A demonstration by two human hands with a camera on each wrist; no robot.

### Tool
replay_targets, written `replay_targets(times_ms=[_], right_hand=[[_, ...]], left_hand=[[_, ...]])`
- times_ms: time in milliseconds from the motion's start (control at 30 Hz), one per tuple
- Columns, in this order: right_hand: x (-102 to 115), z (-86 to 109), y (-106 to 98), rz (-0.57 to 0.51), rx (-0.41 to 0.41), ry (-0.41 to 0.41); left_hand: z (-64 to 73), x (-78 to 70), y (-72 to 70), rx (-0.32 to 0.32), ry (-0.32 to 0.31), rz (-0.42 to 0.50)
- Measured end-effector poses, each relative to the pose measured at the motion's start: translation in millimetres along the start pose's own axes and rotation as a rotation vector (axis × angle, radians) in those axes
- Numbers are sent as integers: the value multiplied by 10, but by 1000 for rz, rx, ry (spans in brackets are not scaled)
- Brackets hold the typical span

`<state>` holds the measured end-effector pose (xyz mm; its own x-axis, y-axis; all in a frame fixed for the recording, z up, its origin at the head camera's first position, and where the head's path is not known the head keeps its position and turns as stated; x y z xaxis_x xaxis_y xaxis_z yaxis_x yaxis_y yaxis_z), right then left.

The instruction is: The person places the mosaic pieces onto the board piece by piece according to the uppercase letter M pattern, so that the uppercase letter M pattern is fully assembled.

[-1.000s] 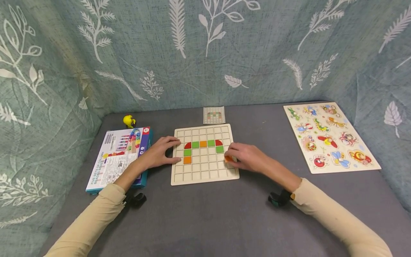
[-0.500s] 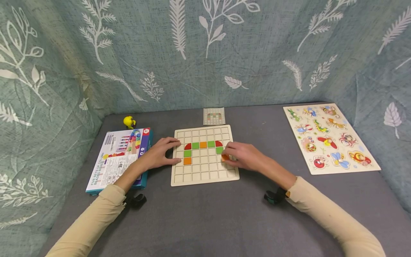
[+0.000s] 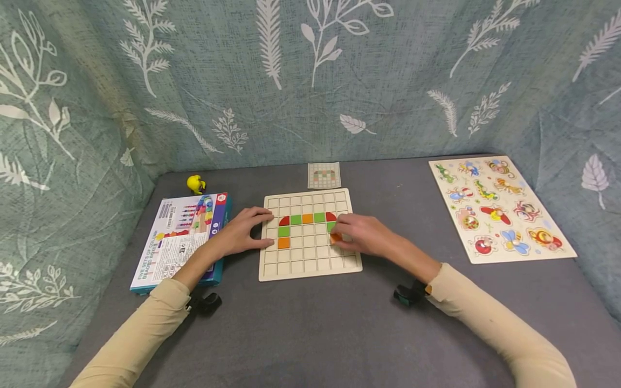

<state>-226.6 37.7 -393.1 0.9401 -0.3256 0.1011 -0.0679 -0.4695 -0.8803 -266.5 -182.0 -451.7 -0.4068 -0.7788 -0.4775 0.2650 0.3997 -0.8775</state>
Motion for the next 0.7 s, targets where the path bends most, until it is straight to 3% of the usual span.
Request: replay_targets(times_ms=[700], right_hand=[[-40, -20, 115, 11, 22, 23]], left_hand=[[-6, 9, 6, -3, 5, 8]])
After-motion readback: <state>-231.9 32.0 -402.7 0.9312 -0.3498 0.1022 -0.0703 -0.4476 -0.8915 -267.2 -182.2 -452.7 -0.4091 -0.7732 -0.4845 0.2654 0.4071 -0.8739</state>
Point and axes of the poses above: each hand's wrist, its own z-axis away from the middle knuckle, its own y-axis out of the palm, x = y × z, the point moved 10 cm from there along -z, towards the middle knuckle, and after that the axes turned 1 degree about y, right-handed, at the moved point
